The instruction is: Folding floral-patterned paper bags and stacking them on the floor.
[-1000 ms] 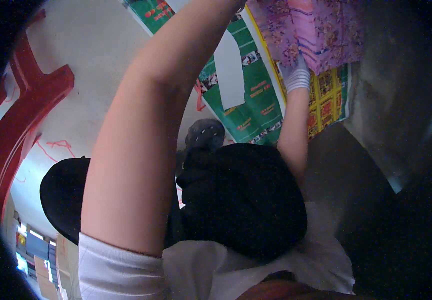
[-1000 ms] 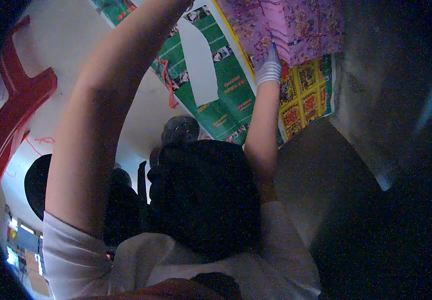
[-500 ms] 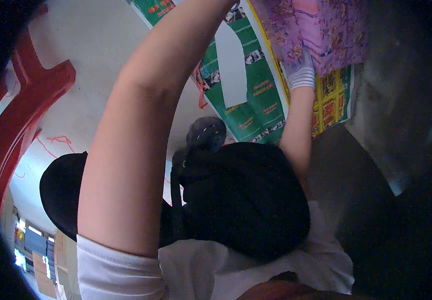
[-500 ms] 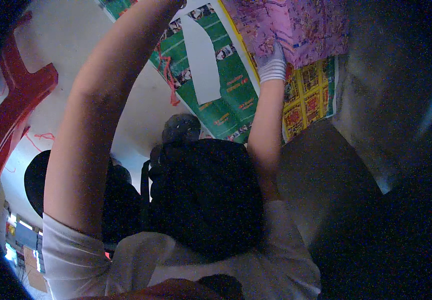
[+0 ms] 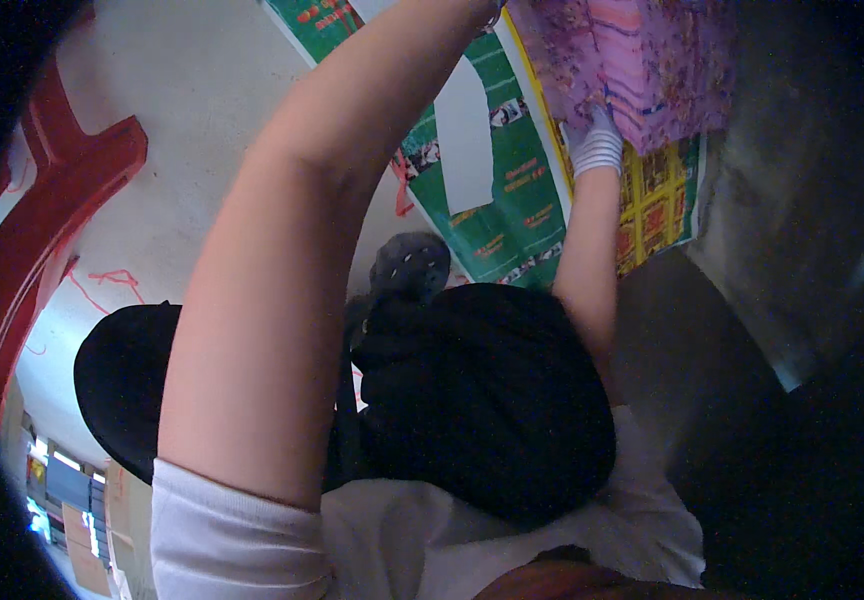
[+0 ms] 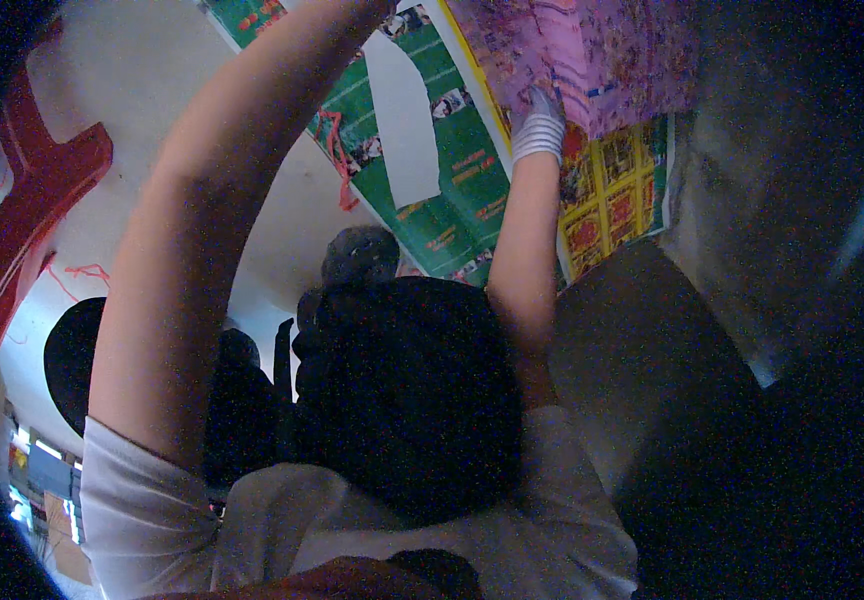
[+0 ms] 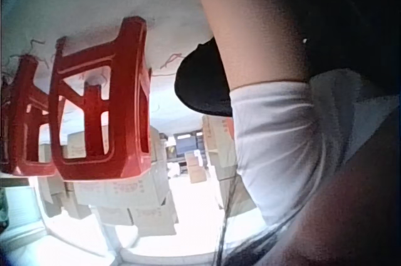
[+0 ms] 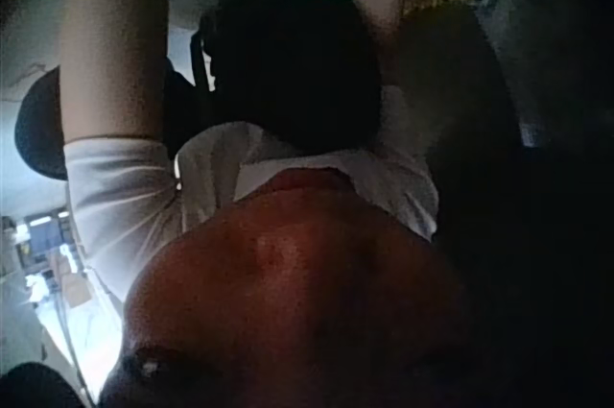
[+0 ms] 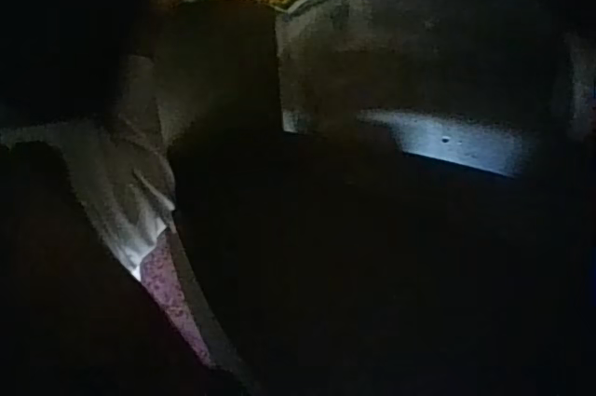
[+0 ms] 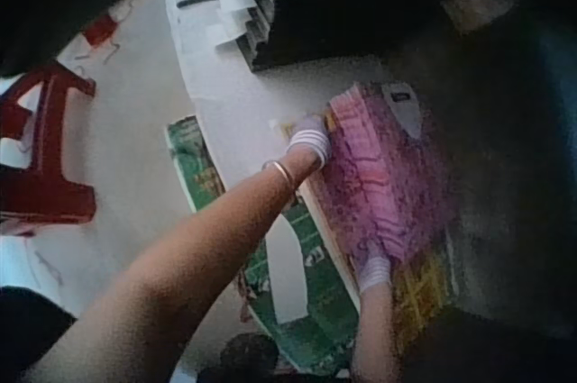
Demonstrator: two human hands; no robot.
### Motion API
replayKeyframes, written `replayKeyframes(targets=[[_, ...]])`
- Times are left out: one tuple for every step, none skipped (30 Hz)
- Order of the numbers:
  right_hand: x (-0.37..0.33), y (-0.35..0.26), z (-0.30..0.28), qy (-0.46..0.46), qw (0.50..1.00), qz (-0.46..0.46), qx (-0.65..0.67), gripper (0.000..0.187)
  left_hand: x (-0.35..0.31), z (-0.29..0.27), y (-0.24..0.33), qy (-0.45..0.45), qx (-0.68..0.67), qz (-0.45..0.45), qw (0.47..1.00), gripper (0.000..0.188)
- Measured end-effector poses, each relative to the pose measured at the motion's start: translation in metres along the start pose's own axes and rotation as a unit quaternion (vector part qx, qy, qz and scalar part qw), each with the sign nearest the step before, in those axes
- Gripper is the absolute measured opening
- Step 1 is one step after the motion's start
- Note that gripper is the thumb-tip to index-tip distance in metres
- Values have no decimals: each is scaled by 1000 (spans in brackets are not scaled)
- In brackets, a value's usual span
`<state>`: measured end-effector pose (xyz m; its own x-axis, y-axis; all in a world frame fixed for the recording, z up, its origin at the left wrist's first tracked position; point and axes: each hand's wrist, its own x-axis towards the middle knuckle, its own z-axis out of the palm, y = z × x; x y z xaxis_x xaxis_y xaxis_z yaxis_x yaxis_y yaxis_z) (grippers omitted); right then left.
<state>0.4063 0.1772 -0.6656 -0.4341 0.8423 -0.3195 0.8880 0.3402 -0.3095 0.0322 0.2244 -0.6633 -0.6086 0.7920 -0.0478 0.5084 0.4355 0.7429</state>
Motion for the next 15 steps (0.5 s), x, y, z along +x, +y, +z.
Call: replayKeyframes(targets=[[-6,-33,27,-17,999,-4,28,47,-7,1,-31,-5,31,-8,999,20],[-13,-66,48,-24,999,-31,-15,43,-14,0,-62,-4,61,-11,998,20],[-18,-75,44,-17,995,-54,-84,40,-18,2,-66,0,60,-8,998,21],[-18,-72,50,-19,995,-53,-81,40,-21,2,-73,4,62,-4,998,22],[-17,-78,57,1,990,-91,-108,40,-24,0,-81,9,67,-2,998,22],[-15,-68,58,27,981,-126,-143,40,-24,0,-79,15,61,4,998,23],[-11,-61,63,29,981,-125,-144,40,-23,-1,-78,15,60,6,998,23],[-5,-39,58,26,979,-104,-175,40,-17,-1,-67,6,23,-9,1000,24],[0,-26,58,21,977,-84,-197,40,-15,-1,-59,-4,-5,-24,1000,25],[5,-13,54,18,973,-63,-220,41,-15,1,-50,-3,-14,-20,1000,25],[6,7,41,17,967,-37,-250,42,-22,7,-34,3,-54,-5,999,27],[4,18,30,12,962,-14,-274,43,-33,12,-26,8,-88,6,996,29],[-2,-3,48,2,965,-23,-262,43,-45,8,-52,17,-94,5,995,31],[-16,-20,58,24,988,-23,-149,39,-56,4,-73,25,-104,5,994,33],[-24,-50,70,46,998,-24,-25,35,-58,-7,-96,38,-106,9,994,35]])
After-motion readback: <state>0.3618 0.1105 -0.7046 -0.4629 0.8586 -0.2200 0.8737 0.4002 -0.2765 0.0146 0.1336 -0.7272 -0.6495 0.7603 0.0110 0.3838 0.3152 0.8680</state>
